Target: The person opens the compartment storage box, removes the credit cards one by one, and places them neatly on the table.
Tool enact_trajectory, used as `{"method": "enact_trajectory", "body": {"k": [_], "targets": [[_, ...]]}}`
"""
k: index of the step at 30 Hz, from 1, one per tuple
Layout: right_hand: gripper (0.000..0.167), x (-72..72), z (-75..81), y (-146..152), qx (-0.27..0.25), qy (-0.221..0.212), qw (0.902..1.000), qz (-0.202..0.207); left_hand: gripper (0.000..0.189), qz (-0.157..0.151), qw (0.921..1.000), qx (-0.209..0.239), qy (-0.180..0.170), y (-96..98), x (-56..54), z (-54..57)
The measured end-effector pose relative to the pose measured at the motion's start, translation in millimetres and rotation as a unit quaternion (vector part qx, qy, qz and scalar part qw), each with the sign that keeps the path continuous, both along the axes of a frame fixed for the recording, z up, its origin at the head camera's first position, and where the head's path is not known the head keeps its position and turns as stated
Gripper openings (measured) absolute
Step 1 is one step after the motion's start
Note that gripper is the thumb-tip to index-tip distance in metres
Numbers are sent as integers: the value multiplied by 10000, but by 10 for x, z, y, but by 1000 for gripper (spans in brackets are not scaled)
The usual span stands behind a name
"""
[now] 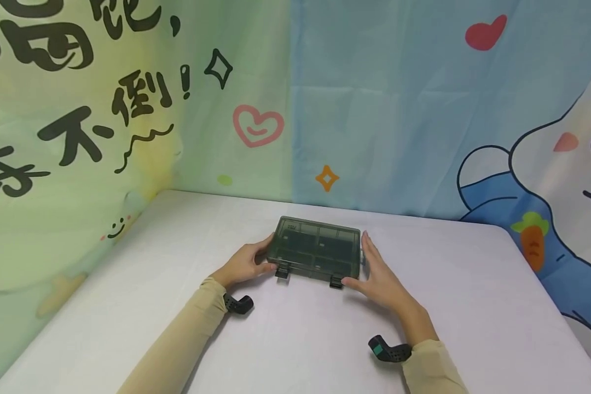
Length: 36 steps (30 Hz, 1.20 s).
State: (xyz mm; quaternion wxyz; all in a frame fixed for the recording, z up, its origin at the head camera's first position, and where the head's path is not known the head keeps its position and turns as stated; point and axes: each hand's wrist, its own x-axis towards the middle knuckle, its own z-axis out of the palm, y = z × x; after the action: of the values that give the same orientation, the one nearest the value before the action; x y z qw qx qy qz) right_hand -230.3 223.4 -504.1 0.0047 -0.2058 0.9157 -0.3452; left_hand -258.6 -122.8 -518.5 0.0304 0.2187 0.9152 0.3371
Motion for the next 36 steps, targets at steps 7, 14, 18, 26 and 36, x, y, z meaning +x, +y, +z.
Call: {"method": "enact_trajectory", "body": {"k": [7, 14, 18, 26, 36], "targets": [[109, -11, -36, -3, 38, -99, 9999, -80, 83, -16, 10000, -30, -13, -15, 11, 17], [103, 7, -112, 9, 168, -228, 9995, -138, 82, -121, 9999, -32, 30, -9, -13, 4], [100, 12, -143, 5, 165, -260, 9993, -195, 83, -122, 9999, -99, 61, -10, -15, -11], [97, 21, -110, -5, 193, -308, 9990, -274, 83, -91, 9999, -82, 87, -9, -24, -11], [93, 27, -67, -3, 246, -236, 9990, -305, 83, -55, 9998, -99, 141, -18, -12, -18]]}}
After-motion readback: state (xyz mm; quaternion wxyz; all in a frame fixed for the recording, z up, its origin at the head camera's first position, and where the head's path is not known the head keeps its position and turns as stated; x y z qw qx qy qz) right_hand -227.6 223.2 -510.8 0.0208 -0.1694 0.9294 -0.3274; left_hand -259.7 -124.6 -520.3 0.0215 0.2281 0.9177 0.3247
